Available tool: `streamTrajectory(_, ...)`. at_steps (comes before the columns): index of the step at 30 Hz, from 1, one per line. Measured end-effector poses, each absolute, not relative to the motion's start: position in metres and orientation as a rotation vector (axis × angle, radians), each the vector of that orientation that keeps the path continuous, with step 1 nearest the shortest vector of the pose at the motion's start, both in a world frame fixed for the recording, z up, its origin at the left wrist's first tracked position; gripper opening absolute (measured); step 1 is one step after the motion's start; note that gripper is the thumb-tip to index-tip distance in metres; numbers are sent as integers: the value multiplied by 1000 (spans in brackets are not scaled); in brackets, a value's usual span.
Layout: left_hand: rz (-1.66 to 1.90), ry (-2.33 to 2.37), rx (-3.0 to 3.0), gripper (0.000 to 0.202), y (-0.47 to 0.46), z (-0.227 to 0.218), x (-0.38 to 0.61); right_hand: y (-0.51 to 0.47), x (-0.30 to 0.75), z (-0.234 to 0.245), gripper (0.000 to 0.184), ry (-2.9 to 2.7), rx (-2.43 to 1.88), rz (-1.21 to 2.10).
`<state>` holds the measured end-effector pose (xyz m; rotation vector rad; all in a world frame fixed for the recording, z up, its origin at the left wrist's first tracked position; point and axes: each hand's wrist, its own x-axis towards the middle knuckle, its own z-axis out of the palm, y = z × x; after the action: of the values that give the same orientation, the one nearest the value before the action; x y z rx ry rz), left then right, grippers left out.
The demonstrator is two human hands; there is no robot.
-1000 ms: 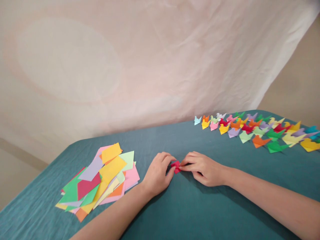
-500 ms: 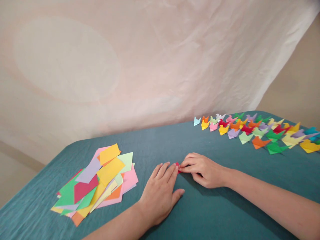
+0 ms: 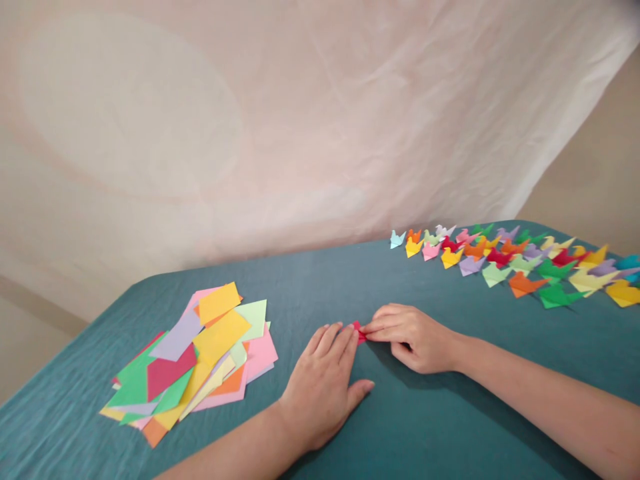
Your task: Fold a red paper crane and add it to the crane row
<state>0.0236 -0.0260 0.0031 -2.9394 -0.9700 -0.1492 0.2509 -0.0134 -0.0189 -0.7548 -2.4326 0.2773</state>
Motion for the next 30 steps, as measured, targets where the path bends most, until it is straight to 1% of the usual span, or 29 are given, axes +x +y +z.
streamTrajectory(19,-168,-934,-2909,63,-26,3,24,-15,251,-15,43,-2526,-751,218)
streamTrajectory(30,-182,-933,-2914,62,-26,4,24,-14,252,-16,47,-2528,-749,210)
